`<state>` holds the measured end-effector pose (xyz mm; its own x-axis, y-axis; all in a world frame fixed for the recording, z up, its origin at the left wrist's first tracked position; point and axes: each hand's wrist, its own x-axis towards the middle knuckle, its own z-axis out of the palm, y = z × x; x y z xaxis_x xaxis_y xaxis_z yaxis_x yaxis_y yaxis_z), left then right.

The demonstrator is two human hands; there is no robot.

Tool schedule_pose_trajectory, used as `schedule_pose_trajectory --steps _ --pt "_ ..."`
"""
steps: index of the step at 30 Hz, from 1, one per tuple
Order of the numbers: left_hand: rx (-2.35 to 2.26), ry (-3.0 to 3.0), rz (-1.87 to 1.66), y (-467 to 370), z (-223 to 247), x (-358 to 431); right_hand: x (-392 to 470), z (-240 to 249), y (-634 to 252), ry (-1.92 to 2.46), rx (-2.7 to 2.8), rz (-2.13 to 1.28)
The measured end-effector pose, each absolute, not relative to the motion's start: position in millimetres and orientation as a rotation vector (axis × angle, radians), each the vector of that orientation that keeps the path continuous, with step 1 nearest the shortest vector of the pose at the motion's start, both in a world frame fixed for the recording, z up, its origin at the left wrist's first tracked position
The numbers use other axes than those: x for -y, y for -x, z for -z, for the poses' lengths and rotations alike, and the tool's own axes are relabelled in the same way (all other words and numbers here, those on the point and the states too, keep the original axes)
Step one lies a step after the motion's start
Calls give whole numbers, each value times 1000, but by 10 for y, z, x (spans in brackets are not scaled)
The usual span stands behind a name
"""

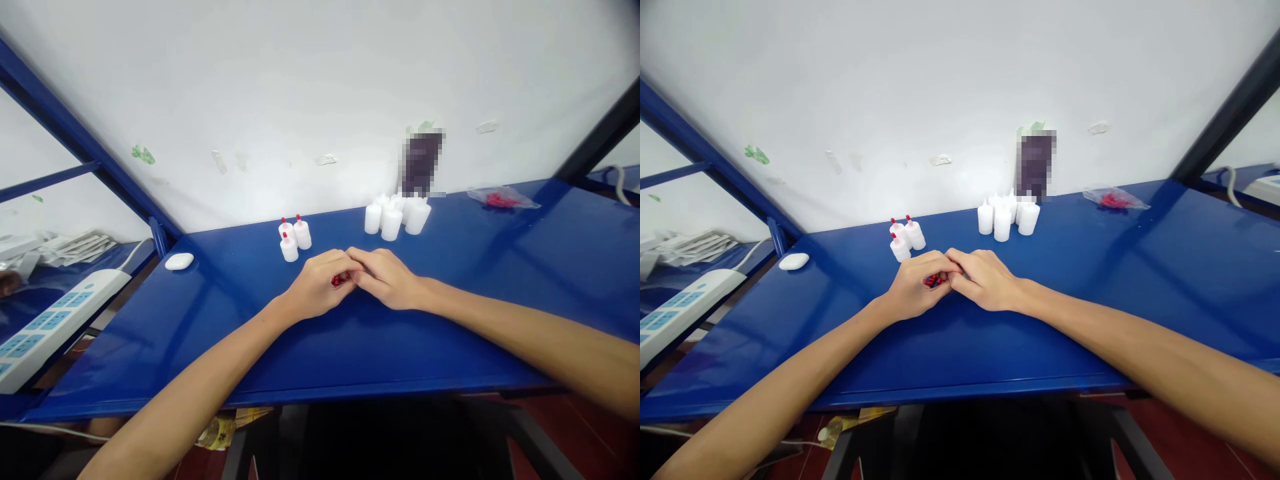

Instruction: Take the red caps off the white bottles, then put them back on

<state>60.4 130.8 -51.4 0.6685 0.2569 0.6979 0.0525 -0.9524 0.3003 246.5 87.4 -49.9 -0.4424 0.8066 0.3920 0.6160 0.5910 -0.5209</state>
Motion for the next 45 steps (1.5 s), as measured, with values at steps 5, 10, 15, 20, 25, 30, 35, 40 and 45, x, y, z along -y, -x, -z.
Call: schedule_pose_trajectory --steps 5,10,15,20,25,30,35,40,45 --pt "-325 -2787 -1108 -553 421 -1332 -872 473 -2481 1055 2105 -525" --pt "-772 -2506 -1495 -282 185 -1582 -922 481 -2551 1141 1969 -542" --pt "-1055 -2071 -1641 57 51 -1910 -953 514 -2571 1219 1961 -523" --pt "-1152 -2012 -1419 149 105 -2018 -947 506 -2561 1245 1995 -485" --pt "-1224 -2088 -1233 123 176 -2015 -955 488 -2560 1260 2010 -485" --pt "-1241 -2124 -1214 133 206 -2037 -944 473 -2560 1276 2016 -488" --pt "-1236 -2135 -1233 137 202 -2046 -940 463 -2566 1289 2022 -495" --pt "-1242 -2156 -1202 134 196 -2033 -943 459 -2558 1292 2033 -491" --pt "-1255 -2184 -1207 144 196 -2024 -940 464 -2567 1291 2037 -493"
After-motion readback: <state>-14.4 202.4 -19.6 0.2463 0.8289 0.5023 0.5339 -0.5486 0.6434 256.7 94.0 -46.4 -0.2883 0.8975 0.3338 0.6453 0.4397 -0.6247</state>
